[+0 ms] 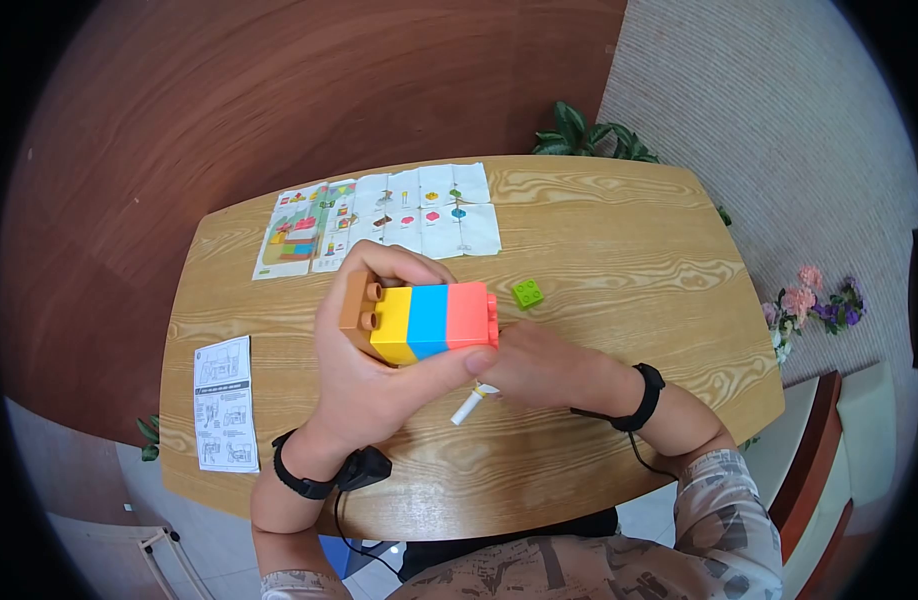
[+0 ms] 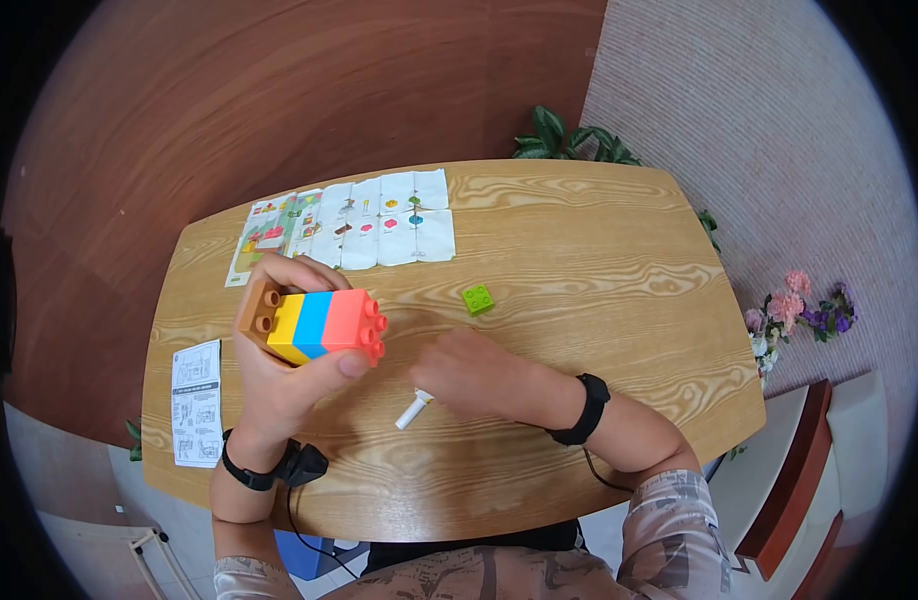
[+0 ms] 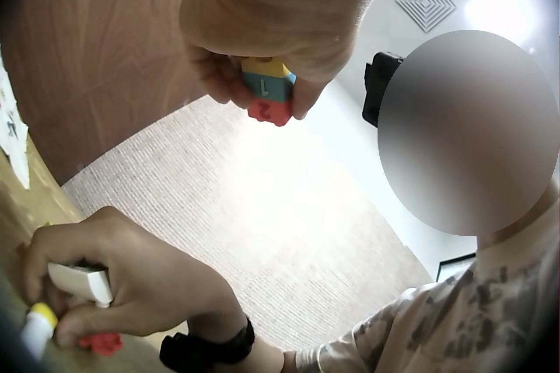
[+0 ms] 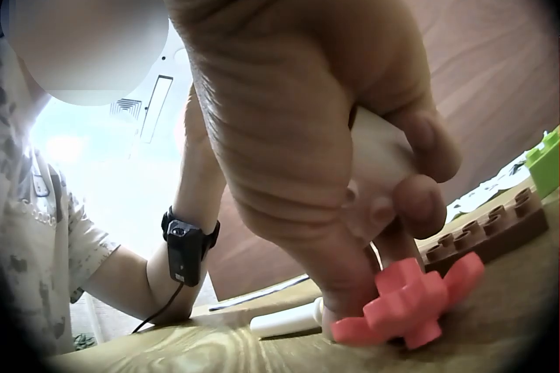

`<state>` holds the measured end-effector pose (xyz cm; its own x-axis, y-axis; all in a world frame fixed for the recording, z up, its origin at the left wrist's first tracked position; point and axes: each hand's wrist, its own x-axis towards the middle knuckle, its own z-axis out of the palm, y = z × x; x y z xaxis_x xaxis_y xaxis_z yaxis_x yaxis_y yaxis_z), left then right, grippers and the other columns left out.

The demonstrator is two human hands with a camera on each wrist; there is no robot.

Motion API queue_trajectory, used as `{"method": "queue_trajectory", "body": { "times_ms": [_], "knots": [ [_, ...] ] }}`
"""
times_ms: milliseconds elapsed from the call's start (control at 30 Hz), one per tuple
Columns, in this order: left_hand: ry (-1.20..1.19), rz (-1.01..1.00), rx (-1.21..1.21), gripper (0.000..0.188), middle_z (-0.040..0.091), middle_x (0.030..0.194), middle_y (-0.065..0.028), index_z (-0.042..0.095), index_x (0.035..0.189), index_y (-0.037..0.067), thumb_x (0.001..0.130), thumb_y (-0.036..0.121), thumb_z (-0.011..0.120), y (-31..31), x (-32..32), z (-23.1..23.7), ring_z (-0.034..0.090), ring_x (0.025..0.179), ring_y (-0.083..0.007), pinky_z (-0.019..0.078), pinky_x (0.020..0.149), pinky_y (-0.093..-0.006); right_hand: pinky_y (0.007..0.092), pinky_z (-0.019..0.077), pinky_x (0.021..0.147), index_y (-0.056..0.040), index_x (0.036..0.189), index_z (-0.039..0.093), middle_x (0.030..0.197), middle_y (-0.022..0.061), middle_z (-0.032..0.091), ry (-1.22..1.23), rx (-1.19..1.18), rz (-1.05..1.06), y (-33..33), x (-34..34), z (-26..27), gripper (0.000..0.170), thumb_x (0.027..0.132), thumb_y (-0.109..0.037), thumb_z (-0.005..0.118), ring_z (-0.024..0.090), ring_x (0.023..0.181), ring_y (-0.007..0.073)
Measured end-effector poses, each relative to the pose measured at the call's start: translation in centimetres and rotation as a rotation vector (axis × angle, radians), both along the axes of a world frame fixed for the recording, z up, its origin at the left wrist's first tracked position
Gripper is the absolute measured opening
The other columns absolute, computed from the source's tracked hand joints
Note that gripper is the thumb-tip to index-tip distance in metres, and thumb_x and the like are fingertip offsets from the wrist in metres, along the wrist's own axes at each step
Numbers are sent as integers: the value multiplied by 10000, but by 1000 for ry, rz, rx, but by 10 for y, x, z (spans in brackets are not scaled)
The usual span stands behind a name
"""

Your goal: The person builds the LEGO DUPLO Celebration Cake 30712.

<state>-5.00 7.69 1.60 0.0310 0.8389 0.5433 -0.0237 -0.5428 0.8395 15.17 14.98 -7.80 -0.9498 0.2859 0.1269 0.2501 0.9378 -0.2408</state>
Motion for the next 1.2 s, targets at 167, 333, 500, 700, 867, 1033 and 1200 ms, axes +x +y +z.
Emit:
{"method": "queue_trajectory", "body": {
  "times_ms": [167, 333, 500, 700, 867, 1033, 1200],
  "knots": [
    [-2, -13, -8, 549, 669, 1031, -91, 532, 1101, 38, 733, 103, 933, -1, 0, 0, 667, 961, -136, 543, 846, -293, 466, 505, 702, -65, 875, 640, 821, 113, 631, -91, -202, -95, 4, 1, 37, 77, 852, -110, 699, 651, 801, 359],
    [11, -44, -13, 557, 662, 1029, -78, 536, 1104, 43, 727, 106, 940, 1, 1, -4, 643, 952, -118, 532, 836, -285, 478, 516, 675, -46, 960, 622, 801, 154, 658, 211, -214, -117, 20, -15, 51, 185, 841, -133, 735, 671, 794, 379],
    [24, -55, -17, 557, 660, 1028, -71, 543, 1098, 48, 717, 103, 945, 0, 1, -5, 639, 950, -113, 528, 833, -285, 485, 543, 688, -22, 1051, 603, 861, 191, 712, 117, -419, -231, 50, -35, -3, 309, 836, -179, 761, 700, 822, 390],
    [52, -53, -40, 575, 650, 1015, -85, 535, 1077, 58, 691, 135, 955, -1, 5, -4, 647, 955, -156, 530, 854, -315, 434, 562, 722, -25, 1147, 629, 899, 175, 734, 261, -494, -223, 38, -38, 2, 397, 842, -232, 778, 718, 851, 356],
    [39, -68, -52, 575, 651, 1017, -84, 536, 1073, 61, 685, 119, 956, -2, 7, -4, 643, 956, -152, 526, 860, -313, 361, 556, 805, -74, 1206, 661, 998, 105, 740, 361, -912, -79, 14, -31, 38, 415, 875, -290, 785, 709, 917, 219],
    [74, -76, -20, 546, 659, 1036, -83, 550, 1089, 50, 713, 114, 941, -1, 6, -8, 655, 977, -145, 530, 874, -312, 325, 531, 904, -72, 1269, 609, 1166, 38, 675, 544, -1371, 25, -10, -29, 54, 486, 891, -310, 800, 629, 1054, 133],
    [86, -86, 3, 528, 663, 1039, -81, 557, 1098, 44, 730, 111, 930, 0, 7, -8, 663, 987, -145, 531, 885, -315, 311, 507, 949, -64, 1304, 555, 1197, 22, 628, 511, -1374, 87, -11, -32, 38, 481, 943, -314, 750, 575, 1100, 114]
  ]
}}
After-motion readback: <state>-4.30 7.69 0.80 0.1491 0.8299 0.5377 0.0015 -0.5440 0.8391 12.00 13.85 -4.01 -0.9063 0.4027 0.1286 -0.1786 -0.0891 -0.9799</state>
